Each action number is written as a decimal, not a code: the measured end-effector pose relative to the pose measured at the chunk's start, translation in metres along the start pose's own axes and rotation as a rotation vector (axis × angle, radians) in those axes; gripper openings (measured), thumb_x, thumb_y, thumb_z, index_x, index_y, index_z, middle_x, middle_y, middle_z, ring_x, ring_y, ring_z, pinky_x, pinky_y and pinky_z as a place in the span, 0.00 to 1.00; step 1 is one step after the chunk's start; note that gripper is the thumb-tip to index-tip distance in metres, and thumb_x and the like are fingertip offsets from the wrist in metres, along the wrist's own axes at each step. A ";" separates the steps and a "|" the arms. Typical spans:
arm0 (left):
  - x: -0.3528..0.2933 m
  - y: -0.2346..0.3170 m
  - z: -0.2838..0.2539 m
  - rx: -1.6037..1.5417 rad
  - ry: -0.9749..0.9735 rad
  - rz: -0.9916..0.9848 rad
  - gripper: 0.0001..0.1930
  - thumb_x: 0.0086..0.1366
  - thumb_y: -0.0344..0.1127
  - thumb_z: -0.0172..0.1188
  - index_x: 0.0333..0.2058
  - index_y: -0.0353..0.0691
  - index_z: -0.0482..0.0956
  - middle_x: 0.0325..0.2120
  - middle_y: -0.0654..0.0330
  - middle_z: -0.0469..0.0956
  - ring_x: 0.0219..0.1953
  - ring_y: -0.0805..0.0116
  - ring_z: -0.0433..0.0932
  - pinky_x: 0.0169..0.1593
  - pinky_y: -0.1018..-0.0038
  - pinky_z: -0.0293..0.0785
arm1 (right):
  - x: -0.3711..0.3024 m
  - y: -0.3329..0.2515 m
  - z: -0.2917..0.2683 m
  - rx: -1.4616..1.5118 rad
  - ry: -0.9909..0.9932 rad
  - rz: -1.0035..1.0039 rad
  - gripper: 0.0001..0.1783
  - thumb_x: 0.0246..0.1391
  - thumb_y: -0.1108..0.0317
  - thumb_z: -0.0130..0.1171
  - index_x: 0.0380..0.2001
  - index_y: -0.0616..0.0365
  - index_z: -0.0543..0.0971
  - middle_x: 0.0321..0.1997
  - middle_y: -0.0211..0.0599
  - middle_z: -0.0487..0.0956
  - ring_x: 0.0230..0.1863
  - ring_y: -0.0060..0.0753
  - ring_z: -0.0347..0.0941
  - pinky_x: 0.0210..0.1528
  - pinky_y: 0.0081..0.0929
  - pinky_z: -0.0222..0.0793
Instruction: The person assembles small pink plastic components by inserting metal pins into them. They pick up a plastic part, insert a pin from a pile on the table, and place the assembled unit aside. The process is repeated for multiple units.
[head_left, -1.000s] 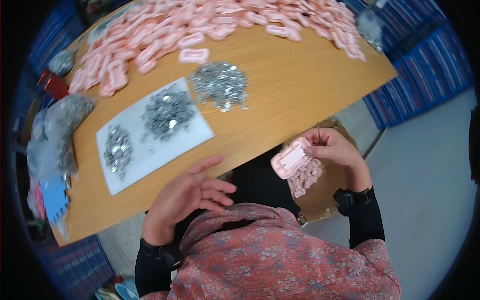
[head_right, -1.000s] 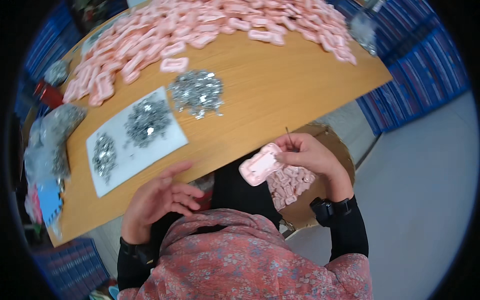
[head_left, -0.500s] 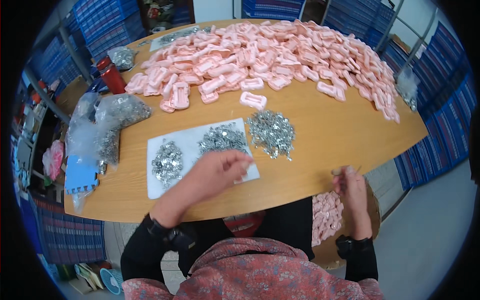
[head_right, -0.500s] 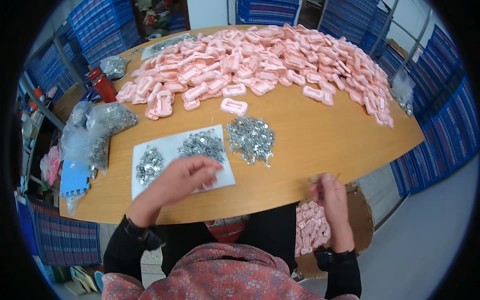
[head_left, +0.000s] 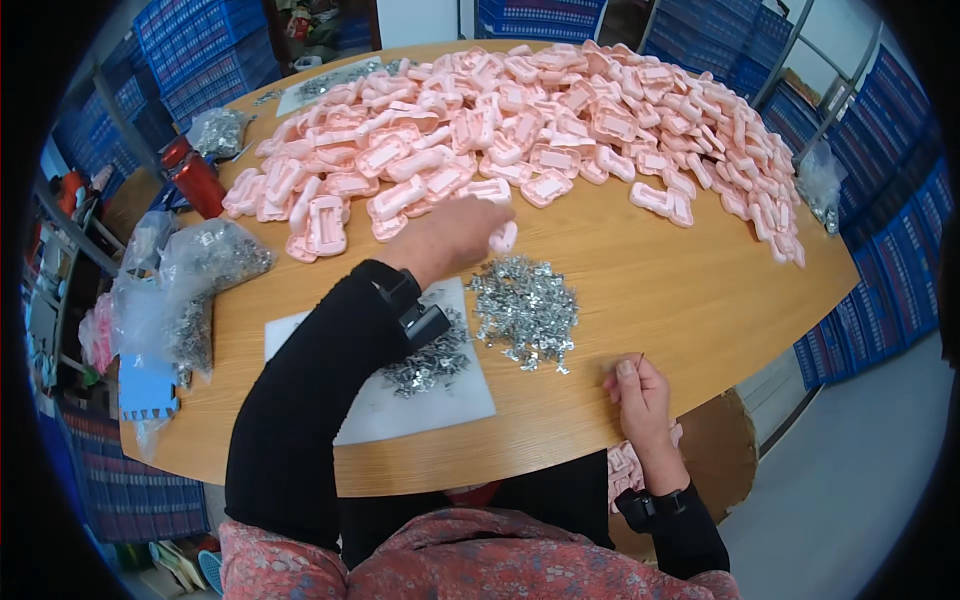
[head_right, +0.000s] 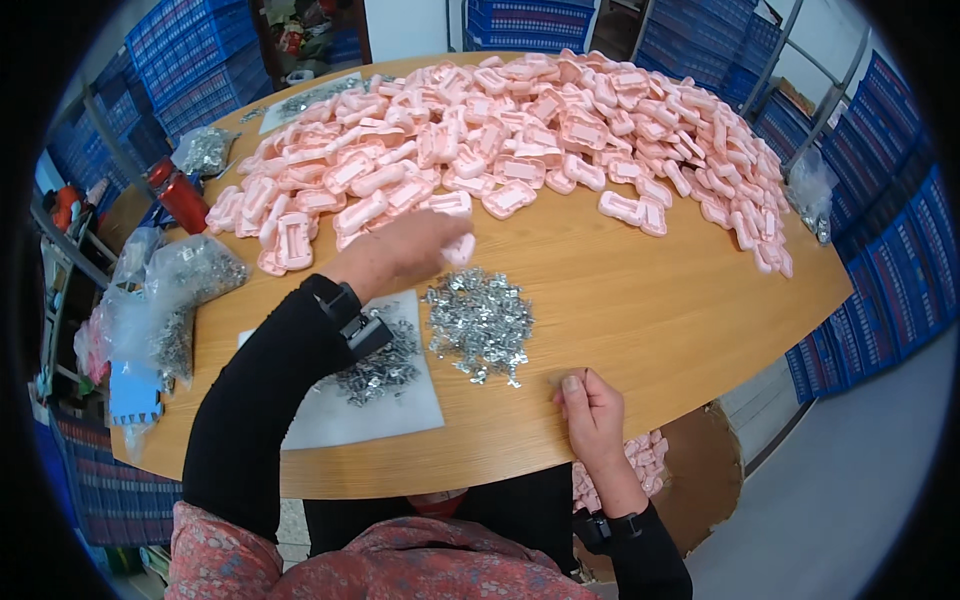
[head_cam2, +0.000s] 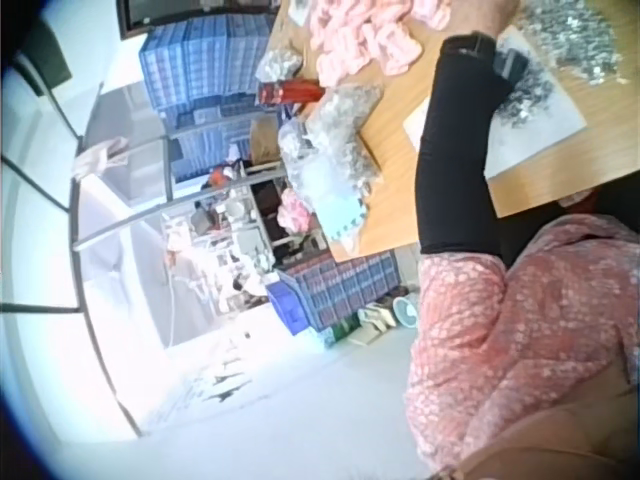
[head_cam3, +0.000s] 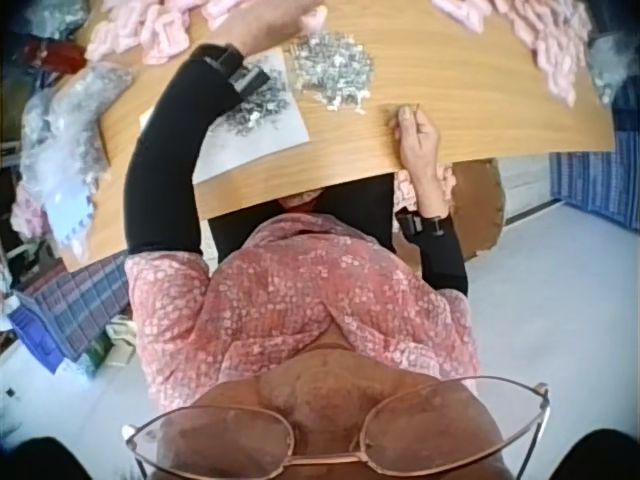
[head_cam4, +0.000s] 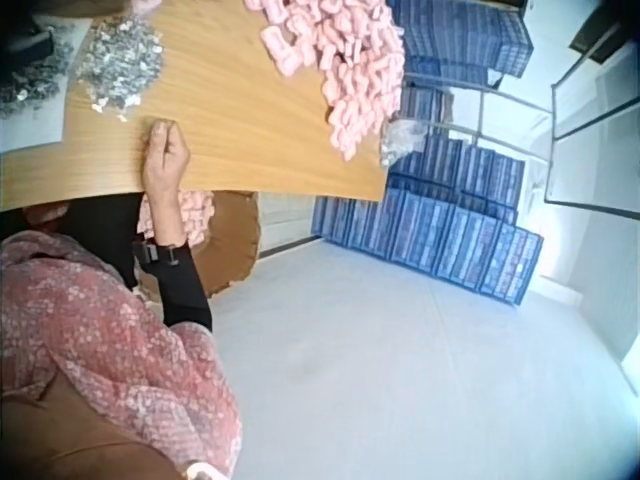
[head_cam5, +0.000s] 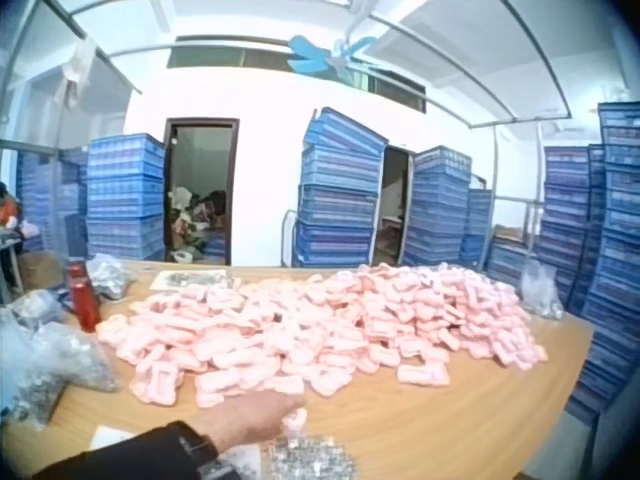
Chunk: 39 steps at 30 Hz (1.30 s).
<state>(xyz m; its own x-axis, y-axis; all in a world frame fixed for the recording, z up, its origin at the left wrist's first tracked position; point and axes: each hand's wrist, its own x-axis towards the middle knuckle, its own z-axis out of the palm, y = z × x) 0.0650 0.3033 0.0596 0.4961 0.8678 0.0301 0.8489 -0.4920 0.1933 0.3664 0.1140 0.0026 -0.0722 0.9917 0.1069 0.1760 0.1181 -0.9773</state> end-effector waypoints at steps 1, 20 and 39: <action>0.007 0.005 -0.005 0.021 -0.136 -0.065 0.26 0.53 0.26 0.60 0.54 0.40 0.73 0.51 0.49 0.76 0.54 0.50 0.73 0.57 0.60 0.72 | 0.000 0.000 -0.001 0.015 0.004 0.001 0.17 0.71 0.59 0.46 0.35 0.60 0.77 0.25 0.27 0.75 0.24 0.13 0.64 0.28 0.14 0.60; -0.187 0.074 -0.035 -1.590 0.217 -0.501 0.24 0.61 0.29 0.55 0.57 0.35 0.68 0.39 0.51 0.81 0.38 0.62 0.83 0.41 0.67 0.82 | 0.021 -0.006 -0.006 0.047 -0.115 0.116 0.09 0.63 0.67 0.56 0.33 0.62 0.75 0.26 0.25 0.73 0.29 0.16 0.69 0.31 0.19 0.67; -0.241 0.143 0.026 -1.958 -0.154 -0.649 0.18 0.66 0.27 0.58 0.55 0.32 0.73 0.36 0.55 0.81 0.38 0.64 0.83 0.46 0.67 0.83 | 0.016 -0.029 0.031 -0.469 -0.200 -0.037 0.09 0.50 0.72 0.65 0.35 0.59 0.77 0.25 0.38 0.76 0.27 0.35 0.75 0.31 0.33 0.72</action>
<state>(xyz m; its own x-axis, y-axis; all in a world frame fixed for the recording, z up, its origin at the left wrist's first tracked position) 0.0719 0.0221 0.0546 0.3667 0.7832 -0.5022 -0.3556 0.6167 0.7023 0.3301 0.1249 0.0269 -0.2655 0.9624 0.0576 0.5880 0.2089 -0.7814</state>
